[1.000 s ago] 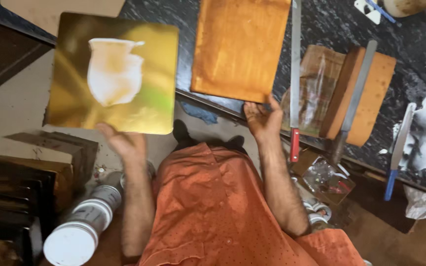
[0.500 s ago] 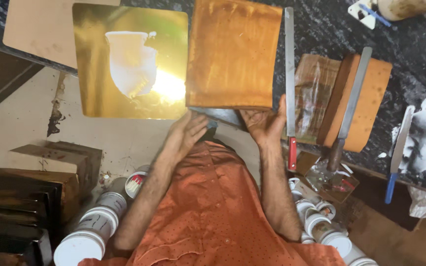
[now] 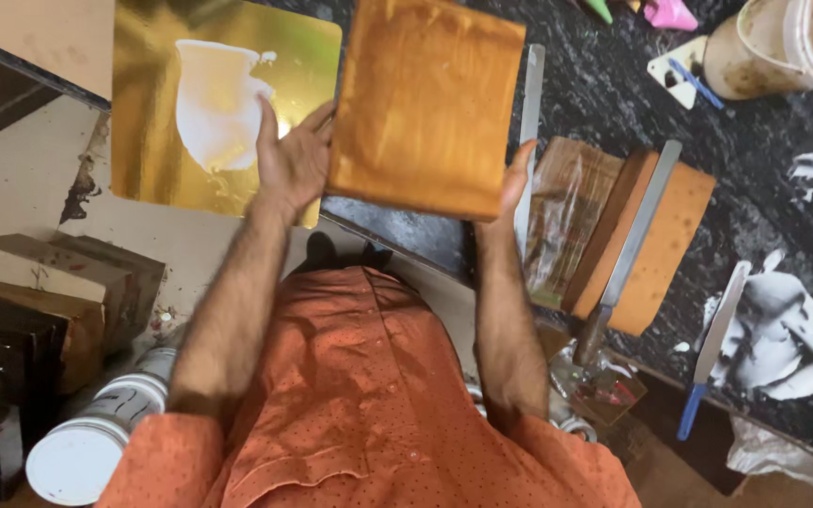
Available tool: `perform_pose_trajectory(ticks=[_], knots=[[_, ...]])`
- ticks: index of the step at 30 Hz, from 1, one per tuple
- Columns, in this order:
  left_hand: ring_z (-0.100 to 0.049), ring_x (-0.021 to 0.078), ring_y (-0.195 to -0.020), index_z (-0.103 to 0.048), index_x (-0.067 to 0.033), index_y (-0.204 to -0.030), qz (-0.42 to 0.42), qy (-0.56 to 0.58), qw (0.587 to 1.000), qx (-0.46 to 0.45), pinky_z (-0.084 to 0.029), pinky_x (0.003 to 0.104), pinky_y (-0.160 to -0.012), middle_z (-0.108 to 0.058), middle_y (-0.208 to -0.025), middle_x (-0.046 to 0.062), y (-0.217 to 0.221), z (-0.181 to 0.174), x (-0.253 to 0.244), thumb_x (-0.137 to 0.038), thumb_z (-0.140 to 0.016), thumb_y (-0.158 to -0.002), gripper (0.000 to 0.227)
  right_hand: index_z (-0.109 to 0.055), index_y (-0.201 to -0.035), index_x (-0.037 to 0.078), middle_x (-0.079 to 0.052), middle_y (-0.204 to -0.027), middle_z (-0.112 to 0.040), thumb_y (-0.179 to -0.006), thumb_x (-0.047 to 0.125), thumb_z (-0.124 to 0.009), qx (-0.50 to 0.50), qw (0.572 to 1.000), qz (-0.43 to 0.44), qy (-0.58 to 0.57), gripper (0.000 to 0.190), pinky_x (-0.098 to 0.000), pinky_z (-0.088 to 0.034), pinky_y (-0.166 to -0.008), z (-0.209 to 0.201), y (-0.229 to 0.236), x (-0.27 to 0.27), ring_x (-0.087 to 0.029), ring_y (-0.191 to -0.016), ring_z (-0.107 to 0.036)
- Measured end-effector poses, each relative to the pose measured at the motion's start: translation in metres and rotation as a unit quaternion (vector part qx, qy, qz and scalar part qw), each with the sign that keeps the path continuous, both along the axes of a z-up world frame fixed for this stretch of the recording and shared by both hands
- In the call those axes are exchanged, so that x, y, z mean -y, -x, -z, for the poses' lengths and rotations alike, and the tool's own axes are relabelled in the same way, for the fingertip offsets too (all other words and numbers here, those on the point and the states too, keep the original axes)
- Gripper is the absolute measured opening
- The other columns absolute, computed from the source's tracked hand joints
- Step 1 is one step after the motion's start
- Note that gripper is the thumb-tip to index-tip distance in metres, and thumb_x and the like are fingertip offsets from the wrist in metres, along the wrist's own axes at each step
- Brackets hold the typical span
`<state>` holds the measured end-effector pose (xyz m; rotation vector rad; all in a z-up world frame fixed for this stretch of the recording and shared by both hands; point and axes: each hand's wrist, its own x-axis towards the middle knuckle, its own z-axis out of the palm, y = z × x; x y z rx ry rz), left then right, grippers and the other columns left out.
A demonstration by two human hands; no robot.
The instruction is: The person handles rectangular wooden panels on a workbench, sprinkles a granular substance onto a white sheet, and uses a knife to trim the edges of a panel. The person also stacks and moves the panels around the workspace.
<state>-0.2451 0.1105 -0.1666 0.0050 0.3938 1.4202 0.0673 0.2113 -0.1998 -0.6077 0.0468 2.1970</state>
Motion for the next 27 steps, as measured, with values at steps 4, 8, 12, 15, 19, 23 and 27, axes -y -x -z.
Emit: perform_pose_trajectory(ticks=[4,8,12,15,19,23,27], knots=[[-0.061,0.0313,-0.132,-0.025,0.0068,-0.164,0.109,0.028,0.988,-0.102,-0.051,0.052,-0.111,-0.048,-0.156,0.024,0.027,0.022,-0.019,-0.081,-0.041,-0.093,0.114,-0.043,-0.155,0.0,-0.019,-0.153,-0.053,-0.096,0.072,-0.048,0.067,0.994,-0.032,-0.077,0.094,-0.0491,-0.045,-0.115,0.038,-0.023,-0.013,-0.036,-0.136,-0.054],[-0.071,0.0238,-0.108,-0.038,-0.0003,-0.157,0.182,0.054,0.967,-0.171,-0.056,0.051,-0.096,-0.058,-0.145,0.014,0.032,0.02,-0.043,-0.075,-0.04,-0.097,0.096,-0.052,-0.148,0.004,-0.015,-0.148,-0.058,-0.099,0.061,-0.053,0.105,0.989,-0.048,-0.094,0.075,-0.0482,-0.047,-0.113,0.04,-0.027,-0.024,-0.033,-0.132,-0.058],[-0.072,0.0169,-0.086,-0.05,-0.0159,-0.144,0.201,0.115,0.942,-0.245,-0.064,0.046,-0.076,-0.069,-0.127,-0.002,0.028,0.018,-0.053,-0.053,-0.046,-0.096,0.061,-0.054,-0.15,0.008,-0.01,-0.149,-0.059,-0.107,0.032,-0.058,0.139,0.978,-0.045,-0.15,0.05,-0.0445,-0.045,-0.121,0.032,-0.019,-0.025,-0.028,-0.138,-0.057],[-0.067,0.0115,-0.081,-0.057,-0.0074,-0.143,0.166,0.092,0.959,-0.212,-0.059,0.034,-0.064,-0.07,-0.112,0.001,0.047,0.018,-0.027,-0.036,-0.054,-0.109,0.044,-0.059,-0.14,-0.002,-0.018,-0.137,-0.066,-0.101,0.025,-0.057,0.19,0.975,-0.019,-0.11,0.047,-0.0492,-0.049,-0.113,0.015,-0.002,0.001,-0.035,-0.127,-0.062],[-0.061,0.0057,-0.072,-0.055,-0.0067,-0.149,0.141,0.076,0.963,-0.218,-0.062,0.03,-0.063,-0.065,-0.101,-0.003,0.11,0.006,0.019,-0.028,-0.055,-0.11,0.044,-0.057,-0.143,0.002,-0.015,-0.142,-0.064,-0.108,0.036,-0.055,0.109,0.991,-0.02,-0.072,0.049,-0.0475,-0.048,-0.114,-0.01,0.059,0.044,-0.033,-0.13,-0.061],[-0.068,0.0111,-0.084,-0.05,-0.0033,-0.152,0.125,0.118,0.953,-0.248,-0.063,0.03,-0.069,-0.068,-0.11,0.004,0.191,-0.016,0.054,-0.026,-0.054,-0.108,0.049,-0.053,-0.148,0.006,-0.012,-0.149,-0.058,-0.104,0.052,-0.053,0.146,0.983,-0.049,-0.103,0.064,-0.0471,-0.046,-0.116,-0.019,0.156,0.068,-0.031,-0.135,-0.056],[-0.072,0.0159,-0.092,-0.047,-0.0031,-0.151,0.122,0.141,0.947,-0.26,-0.065,0.032,-0.074,-0.07,-0.12,0.007,0.237,-0.023,0.06,-0.026,-0.054,-0.104,0.053,-0.048,-0.153,0.005,-0.011,-0.155,-0.052,-0.105,0.053,-0.053,0.149,0.975,-0.094,-0.133,0.067,-0.0463,-0.042,-0.121,-0.02,0.212,0.065,-0.03,-0.142,-0.051]])
